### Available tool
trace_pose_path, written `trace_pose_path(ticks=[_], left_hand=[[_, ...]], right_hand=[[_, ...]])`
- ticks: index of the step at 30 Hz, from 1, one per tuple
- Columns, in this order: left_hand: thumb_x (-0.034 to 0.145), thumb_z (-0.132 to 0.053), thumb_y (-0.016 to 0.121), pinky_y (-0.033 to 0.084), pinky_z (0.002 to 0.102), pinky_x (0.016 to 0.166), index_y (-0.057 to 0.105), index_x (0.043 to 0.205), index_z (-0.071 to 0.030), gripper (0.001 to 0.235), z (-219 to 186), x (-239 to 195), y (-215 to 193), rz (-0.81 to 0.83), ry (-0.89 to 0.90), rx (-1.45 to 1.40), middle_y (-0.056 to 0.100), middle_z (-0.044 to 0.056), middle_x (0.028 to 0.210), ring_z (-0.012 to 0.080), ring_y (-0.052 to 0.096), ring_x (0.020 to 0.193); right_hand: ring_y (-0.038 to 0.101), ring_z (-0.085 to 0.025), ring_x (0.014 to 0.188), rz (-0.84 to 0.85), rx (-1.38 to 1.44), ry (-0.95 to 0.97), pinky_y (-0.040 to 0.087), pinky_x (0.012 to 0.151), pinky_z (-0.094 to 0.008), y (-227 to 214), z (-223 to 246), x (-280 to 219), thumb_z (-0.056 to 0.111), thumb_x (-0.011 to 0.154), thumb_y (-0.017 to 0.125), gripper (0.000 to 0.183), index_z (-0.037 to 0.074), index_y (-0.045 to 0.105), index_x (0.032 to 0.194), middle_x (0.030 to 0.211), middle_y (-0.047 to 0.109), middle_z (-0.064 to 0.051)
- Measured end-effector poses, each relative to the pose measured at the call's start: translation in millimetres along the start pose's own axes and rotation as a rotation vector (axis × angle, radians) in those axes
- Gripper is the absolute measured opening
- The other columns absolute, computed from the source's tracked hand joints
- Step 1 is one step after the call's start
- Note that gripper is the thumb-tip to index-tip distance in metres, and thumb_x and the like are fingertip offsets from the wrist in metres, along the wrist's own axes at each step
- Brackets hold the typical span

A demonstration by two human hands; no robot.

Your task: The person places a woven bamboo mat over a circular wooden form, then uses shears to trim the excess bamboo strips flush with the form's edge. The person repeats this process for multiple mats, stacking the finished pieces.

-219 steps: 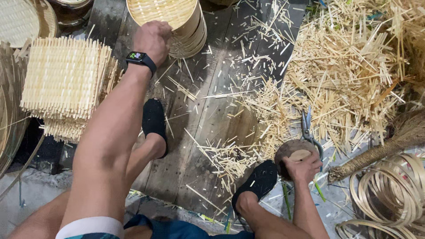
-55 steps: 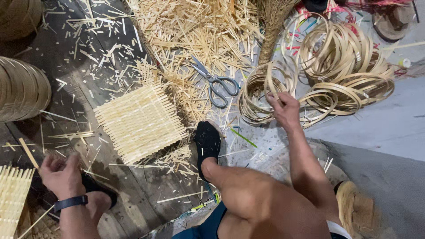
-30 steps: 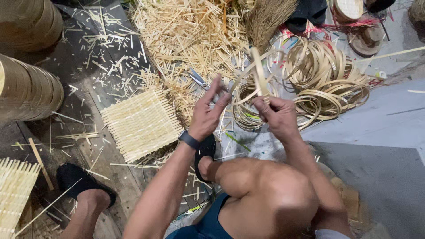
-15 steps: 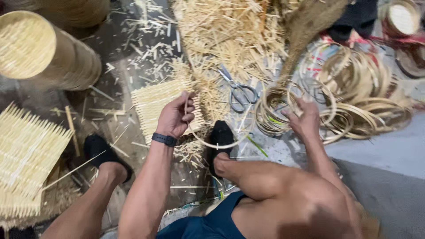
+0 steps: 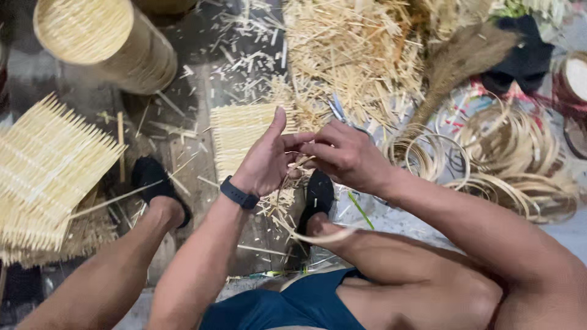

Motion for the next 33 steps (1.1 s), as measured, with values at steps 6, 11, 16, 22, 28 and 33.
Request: trace_pose_path(ticks=[6, 11, 16, 22, 28, 33], left_hand=[[0.083, -0.091, 0.028, 0.023, 0.024, 0.041, 0.063, 0.076, -0.011, 0.087, 10.0, -21.1, -23.7, -0.080, -0.010, 0.186, 0.051, -0.003, 0.062, 0.0081, 0.042, 0.050], [0.080, -0.093, 0.027, 0.018, 0.027, 0.039, 0.043, 0.059, -0.017, 0.080, 25.1, -24.1, -51.7, -0.263, -0.004, 0.129, 0.041, -0.005, 0.052, 0.0081, 0.036, 0.041], [0.082, -0.092, 0.029, 0.019, 0.028, 0.038, 0.040, 0.054, -0.018, 0.080, 24.6, -24.8, -69.1, -0.339, 0.095, 0.127, 0.037, -0.005, 0.050, 0.0087, 0.032, 0.040], [0.083, -0.089, 0.028, 0.019, 0.029, 0.036, 0.042, 0.051, -0.016, 0.081, 33.8, -17.5, -84.4, -0.371, 0.115, 0.114, 0.038, -0.003, 0.047, 0.0103, 0.030, 0.037], [0.094, -0.075, 0.043, 0.024, 0.026, 0.039, 0.059, 0.071, -0.015, 0.066, 24.8, -10.0, -87.4, -0.251, 0.193, -0.011, 0.043, -0.006, 0.054, 0.0080, 0.034, 0.041], [0.102, -0.045, 0.062, 0.037, 0.025, 0.051, 0.070, 0.102, -0.009, 0.037, -42.3, -41.9, -120.8, -0.104, 0.704, -0.403, 0.053, -0.002, 0.068, 0.0084, 0.045, 0.056]], right_hand=[[0.064, -0.024, 0.081, 0.062, 0.079, -0.028, 0.051, 0.062, -0.036, 38.8, 20.3, 17.0, 0.017, 0.086, 0.083, 0.020, 0.009, 0.071, 0.099, 0.090, 0.062, -0.004], [0.061, -0.025, 0.078, 0.047, -0.075, -0.054, 0.049, 0.059, -0.038, 50.2, 39.4, 30.2, 0.016, 0.083, 0.078, 0.020, 0.008, 0.067, 0.097, 0.085, 0.057, -0.005], [0.059, -0.025, 0.074, 0.079, -0.126, 0.008, 0.048, 0.056, -0.039, 70.1, 46.1, 34.9, 0.010, 0.078, 0.076, 0.026, 0.004, 0.065, 0.100, 0.081, 0.053, -0.007], [0.062, -0.025, 0.076, 0.094, -0.131, 0.074, 0.050, 0.055, -0.040, 90.1, 39.4, 27.4, 0.006, 0.071, 0.075, 0.024, 0.006, 0.061, 0.091, 0.080, 0.053, -0.006], [0.064, -0.025, 0.077, 0.071, -0.017, 0.136, 0.053, 0.061, -0.037, 81.8, -2.3, 37.7, 0.019, 0.082, 0.083, 0.024, 0.007, 0.065, 0.093, 0.084, 0.060, -0.008], [0.068, -0.021, 0.077, -0.298, 1.064, 0.894, 0.062, 0.073, -0.037, 73.6, -109.9, -8.6, 0.037, 0.090, 0.068, 0.047, -0.001, 0.065, 0.117, 0.087, 0.070, -0.008]])
Point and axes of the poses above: each hand's wrist, its own x-axis towards the middle knuckle, its own y-axis out of the palm, z = x × y, the point moved 10 cm from there along x, towards the middle knuckle
